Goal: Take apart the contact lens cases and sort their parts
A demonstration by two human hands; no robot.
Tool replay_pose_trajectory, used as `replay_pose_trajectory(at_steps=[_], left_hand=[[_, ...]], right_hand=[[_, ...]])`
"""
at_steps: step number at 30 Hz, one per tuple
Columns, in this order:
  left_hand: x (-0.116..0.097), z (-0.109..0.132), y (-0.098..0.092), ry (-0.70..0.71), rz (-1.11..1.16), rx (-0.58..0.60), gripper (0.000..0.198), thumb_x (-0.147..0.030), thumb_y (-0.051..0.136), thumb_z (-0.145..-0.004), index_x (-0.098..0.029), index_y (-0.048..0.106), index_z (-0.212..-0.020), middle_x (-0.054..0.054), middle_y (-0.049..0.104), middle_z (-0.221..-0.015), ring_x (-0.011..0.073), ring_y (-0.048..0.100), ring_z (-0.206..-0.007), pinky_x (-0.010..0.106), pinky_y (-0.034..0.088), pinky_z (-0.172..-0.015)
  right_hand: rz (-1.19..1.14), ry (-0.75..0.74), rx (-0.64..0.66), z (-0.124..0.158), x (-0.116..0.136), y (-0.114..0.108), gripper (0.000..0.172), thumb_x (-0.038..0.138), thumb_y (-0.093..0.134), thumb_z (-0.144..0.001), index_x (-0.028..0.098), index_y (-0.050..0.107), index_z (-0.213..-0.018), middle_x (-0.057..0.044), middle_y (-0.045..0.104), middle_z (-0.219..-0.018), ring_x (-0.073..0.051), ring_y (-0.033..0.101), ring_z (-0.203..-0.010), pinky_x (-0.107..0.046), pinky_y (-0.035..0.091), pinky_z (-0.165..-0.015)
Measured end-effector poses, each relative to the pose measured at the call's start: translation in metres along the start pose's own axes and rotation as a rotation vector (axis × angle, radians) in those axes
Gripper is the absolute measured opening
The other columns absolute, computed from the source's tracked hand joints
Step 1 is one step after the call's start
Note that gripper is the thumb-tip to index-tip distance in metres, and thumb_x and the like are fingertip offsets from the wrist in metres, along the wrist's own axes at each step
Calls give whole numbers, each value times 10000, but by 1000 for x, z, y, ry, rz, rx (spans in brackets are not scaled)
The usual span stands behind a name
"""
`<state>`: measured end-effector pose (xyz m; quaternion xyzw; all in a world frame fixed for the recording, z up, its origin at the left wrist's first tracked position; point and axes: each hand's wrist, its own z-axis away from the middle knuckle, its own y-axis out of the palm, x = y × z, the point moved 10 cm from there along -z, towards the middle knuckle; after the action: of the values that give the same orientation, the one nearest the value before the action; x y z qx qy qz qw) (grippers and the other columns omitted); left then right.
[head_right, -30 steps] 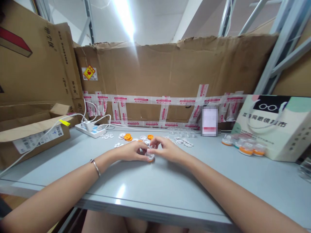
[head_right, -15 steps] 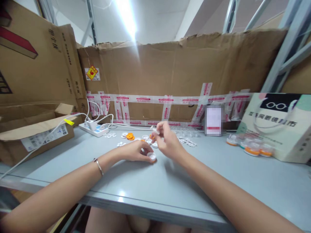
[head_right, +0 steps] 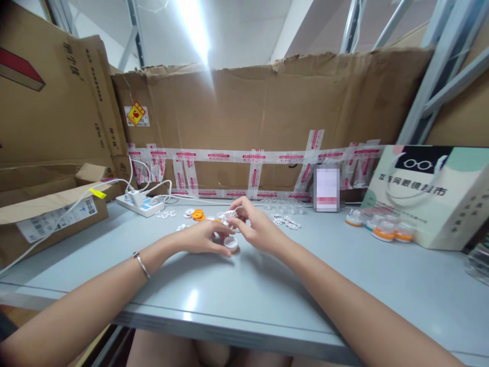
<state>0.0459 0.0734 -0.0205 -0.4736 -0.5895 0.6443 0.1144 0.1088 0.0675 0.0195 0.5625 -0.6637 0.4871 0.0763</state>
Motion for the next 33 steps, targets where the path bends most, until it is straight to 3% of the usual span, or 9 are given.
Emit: replay_pose_trajectory(at_steps=[3,8,13,17,24,28,33], left_hand=[[-1,2,-17,-23,97,-94,438,-481,572,-677,-154,597,-967,45,610,-867,152,533,-780,235,395,-662],[-14,5,-39,58,383,-208,329,-371,454,-804,-152,585,-1011,53,613,-951,142,536,-838,237,407,-705],[-14,4,-40,97,598,-259,242,-273,546,-754,-129,622,-933,58,634,-871,128,548,-786,238,418,-701],[-4,1,-36,44,715,-295,240,-233,605,-704,-124,621,-918,53,639,-803,117,568,-725,237,433,-672],[6,2,-33,-49,827,-387,347,-259,639,-682,-141,577,-1002,48,636,-788,114,583,-711,244,444,-675],[12,5,-40,-73,748,-492,271,-273,653,-659,-109,570,-858,62,621,-806,129,584,-716,246,457,-636],[-7,14,-56,28,228,-643,148,-227,598,-708,-146,600,-831,31,616,-800,132,565,-768,270,441,-726]], right_hand=[[57,-32,-17,-1,3,-2,144,286,488,-793,196,473,-906,-3,594,-711,-135,559,-665,-272,434,-626],[94,-99,-54,-1,9,-7,153,257,516,-776,200,575,-905,-8,612,-707,-130,554,-648,-256,437,-606],[166,-223,-86,1,14,-7,227,183,464,-796,219,623,-953,-35,627,-770,-143,567,-707,-284,448,-662],[177,-291,-124,5,18,-7,287,138,406,-801,233,611,-978,-36,633,-828,-136,574,-724,-279,458,-666],[7,-60,-195,2,5,-17,126,248,524,-765,196,562,-873,-15,641,-740,-137,593,-692,-271,466,-651],[-145,76,-185,1,-8,-14,198,351,566,-730,169,581,-804,-32,648,-751,-140,594,-674,-266,469,-608],[-331,255,-104,0,-30,1,306,423,570,-705,152,656,-819,-53,672,-780,-153,616,-713,-309,491,-704]])
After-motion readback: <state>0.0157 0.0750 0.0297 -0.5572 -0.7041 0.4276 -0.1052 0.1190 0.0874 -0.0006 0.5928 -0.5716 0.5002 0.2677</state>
